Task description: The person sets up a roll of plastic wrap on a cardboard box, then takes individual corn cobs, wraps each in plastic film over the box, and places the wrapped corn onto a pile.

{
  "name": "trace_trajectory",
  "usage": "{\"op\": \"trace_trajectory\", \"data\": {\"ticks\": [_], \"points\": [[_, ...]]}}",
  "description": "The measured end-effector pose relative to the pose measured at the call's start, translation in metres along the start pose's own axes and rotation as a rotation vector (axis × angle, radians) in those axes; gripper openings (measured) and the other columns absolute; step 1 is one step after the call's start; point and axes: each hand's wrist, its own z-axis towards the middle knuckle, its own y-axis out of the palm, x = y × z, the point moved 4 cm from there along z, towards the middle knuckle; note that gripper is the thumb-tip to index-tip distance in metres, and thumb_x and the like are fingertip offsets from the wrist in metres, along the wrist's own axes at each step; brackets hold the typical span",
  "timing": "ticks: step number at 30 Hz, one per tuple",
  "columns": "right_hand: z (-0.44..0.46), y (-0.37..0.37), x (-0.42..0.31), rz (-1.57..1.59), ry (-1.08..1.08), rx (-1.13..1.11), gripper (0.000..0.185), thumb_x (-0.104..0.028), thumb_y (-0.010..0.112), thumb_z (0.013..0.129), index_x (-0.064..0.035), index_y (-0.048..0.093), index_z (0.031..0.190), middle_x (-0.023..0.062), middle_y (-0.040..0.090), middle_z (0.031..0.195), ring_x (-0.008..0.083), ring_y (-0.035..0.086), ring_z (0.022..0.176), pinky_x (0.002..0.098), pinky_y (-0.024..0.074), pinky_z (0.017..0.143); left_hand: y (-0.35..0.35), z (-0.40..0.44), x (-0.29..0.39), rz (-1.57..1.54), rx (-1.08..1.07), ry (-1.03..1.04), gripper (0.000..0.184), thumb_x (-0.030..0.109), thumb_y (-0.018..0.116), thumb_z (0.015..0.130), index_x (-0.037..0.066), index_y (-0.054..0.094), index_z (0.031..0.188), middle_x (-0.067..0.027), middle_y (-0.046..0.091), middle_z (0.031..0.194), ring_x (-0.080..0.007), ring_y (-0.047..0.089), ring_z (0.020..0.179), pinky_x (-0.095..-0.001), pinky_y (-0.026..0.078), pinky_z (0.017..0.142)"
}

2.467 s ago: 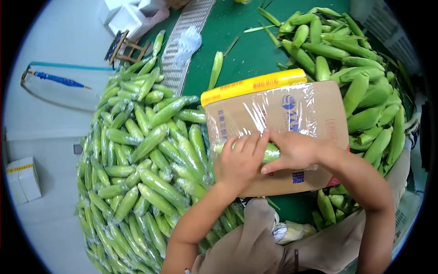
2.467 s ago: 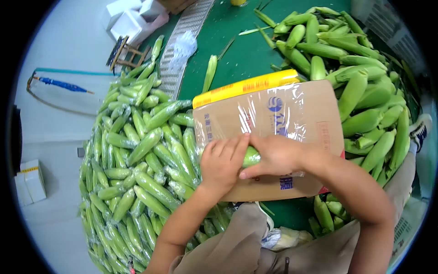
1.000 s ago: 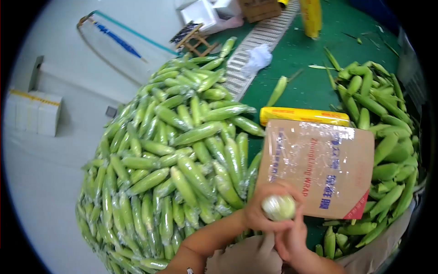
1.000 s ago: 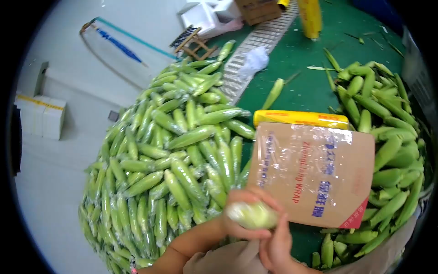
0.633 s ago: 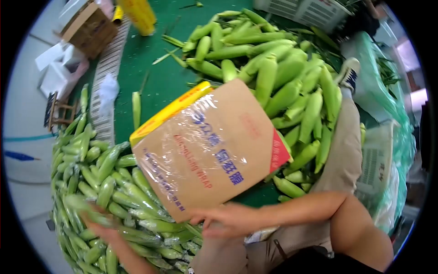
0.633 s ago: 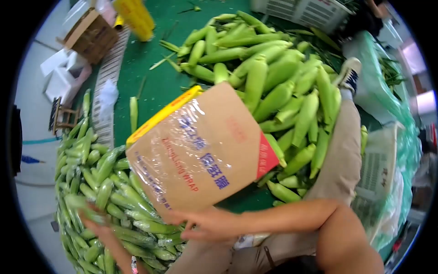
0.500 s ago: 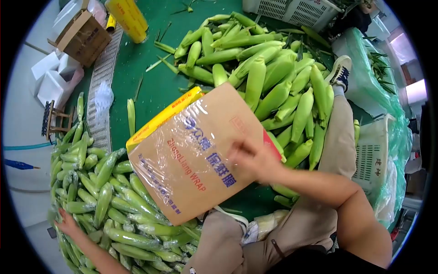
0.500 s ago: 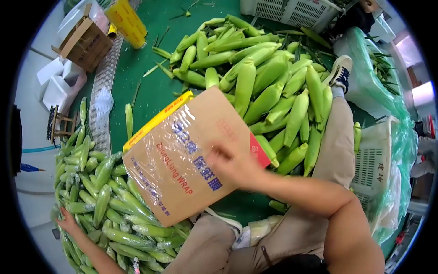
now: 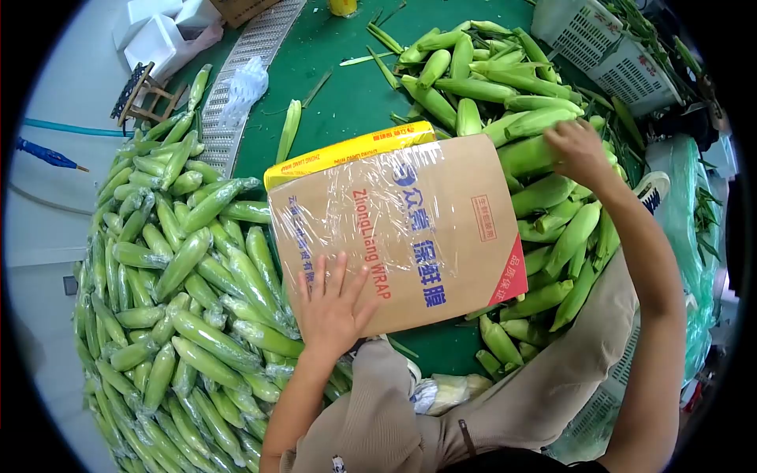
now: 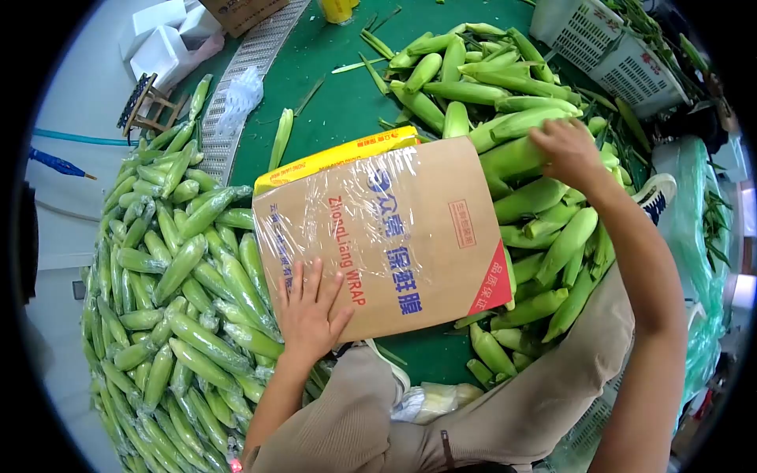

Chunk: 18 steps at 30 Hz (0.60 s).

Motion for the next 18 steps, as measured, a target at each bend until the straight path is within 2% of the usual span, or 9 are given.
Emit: {"op": "trace_trajectory", "data": {"ticks": [1, 4, 5, 6, 9, 10, 13, 16, 18], "points": [[-0.008, -0.007, 0.008, 0.119, 0.148, -0.055, 0.065, -0.016, 0.088, 0.064, -0.0132, 0.064, 0.125, 0.0125, 0.064, 0.123, 0.0333, 0.061, 0.123, 0.0449, 0.0497, 0.104, -0.002, -0.001, 0.0, -0.002, 0.001, -0.003, 0.062, 0.052, 0.07, 0.091, 0.022, 0.063, 0.145, -0.0139, 0.04, 0.165, -0.0415, 0.03, 0.154, -0.0646, 0.016, 0.123], [-0.038, -0.043, 0.0, 0.415, 0.19, 0.494, 0.069, -0.012, 0.089, 0.063, -0.008, 0.062, 0.126, 0.0165, 0.066, 0.117, 0.0386, 0.065, 0.11, 0.0428, 0.0552, 0.094, -0.002, -0.003, 0.004, 0.018, 0.014, -0.036, 0.062, 0.052, 0.071, 0.09, 0.019, 0.065, 0.142, -0.0146, 0.042, 0.163, -0.0424, 0.032, 0.153, -0.0654, 0.017, 0.123], [-0.04, -0.053, -0.031, 0.483, 0.04, 0.597, 0.067, -0.009, 0.089, 0.065, -0.0049, 0.062, 0.126, 0.0174, 0.066, 0.118, 0.0413, 0.065, 0.107, 0.046, 0.054, 0.095, -0.004, -0.002, 0.005, 0.041, 0.018, -0.032, 0.062, 0.052, 0.072, 0.089, 0.018, 0.066, 0.141, -0.0148, 0.043, 0.162, -0.0427, 0.032, 0.152, -0.0656, 0.017, 0.123], [-0.036, -0.065, -0.076, 0.681, -0.004, 0.455, 0.063, -0.009, 0.088, 0.068, -0.0053, 0.062, 0.125, 0.0172, 0.066, 0.121, 0.0405, 0.064, 0.11, 0.0455, 0.0538, 0.096, -0.004, -0.005, 0.004, -0.044, 0.145, -0.027, 0.066, 0.047, 0.078, 0.085, 0.016, 0.063, 0.141, -0.0143, 0.048, 0.157, -0.0419, 0.035, 0.151, -0.0655, 0.018, 0.123], [-0.013, -0.066, -0.188, 0.678, -0.378, 0.332, 0.065, -0.021, 0.089, 0.07, -0.0104, 0.061, 0.127, 0.012, 0.062, 0.121, 0.0357, 0.062, 0.113, 0.045, 0.0535, 0.094, -0.041, 0.025, 0.018, -0.079, 0.587, 0.217, 0.075, 0.037, 0.085, 0.078, 0.014, 0.058, 0.144, -0.0139, 0.053, 0.151, -0.0417, 0.038, 0.149, -0.0652, 0.02, 0.122], [-0.001, -0.058, -0.217, 0.701, -0.377, 0.307, 0.066, -0.023, 0.089, 0.071, -0.0112, 0.06, 0.128, 0.0114, 0.062, 0.12, 0.0355, 0.062, 0.113, 0.0453, 0.0532, 0.095, -0.066, 0.054, 0.03, -0.076, 0.613, 0.191, 0.084, 0.034, 0.09, 0.075, 0.022, 0.052, 0.149, -0.0122, 0.055, 0.146, -0.0369, 0.047, 0.141, -0.0625, 0.029, 0.119], [0.015, -0.034, -0.262, 0.817, -0.382, 0.28, 0.069, -0.025, 0.088, 0.072, -0.0134, 0.059, 0.134, 0.0108, 0.062, 0.117, 0.0346, 0.062, 0.112, 0.0466, 0.0527, 0.095, -0.062, 0.113, 0.019, -0.081, 0.237, 0.161, 0.083, 0.037, 0.091, 0.071, 0.022, 0.056, 0.145, -0.0086, 0.061, 0.137, -0.0313, 0.057, 0.129, -0.0534, 0.042, 0.111], [0.01, -0.041, -0.243, 0.985, -0.438, 0.443, 0.073, -0.026, 0.087, 0.074, -0.0173, 0.059, 0.14, 0.0103, 0.061, 0.111, 0.0326, 0.062, 0.109, 0.0461, 0.0523, 0.092, -0.026, 0.117, -0.006, -0.088, 0.082, 0.096, 0.08, 0.035, 0.092, 0.067, 0.023, 0.061, 0.141, -0.0047, 0.066, 0.124, -0.0277, 0.064, 0.112, -0.0451, 0.051, 0.097], [-0.011, -0.038, -0.212, 0.948, -0.483, 0.39, 0.071, -0.027, 0.086, 0.076, -0.0182, 0.06, 0.141, 0.009, 0.06, 0.107, 0.0313, 0.061, 0.105, 0.0453, 0.0513, 0.09, -0.034, 0.121, -0.003, -0.129, 0.094, 0.113, 0.077, 0.03, 0.093, 0.066, 0.019, 0.064, 0.137, -0.0068, 0.068, 0.118, -0.0308, 0.065, 0.107, -0.0438, 0.052, 0.093]]}}
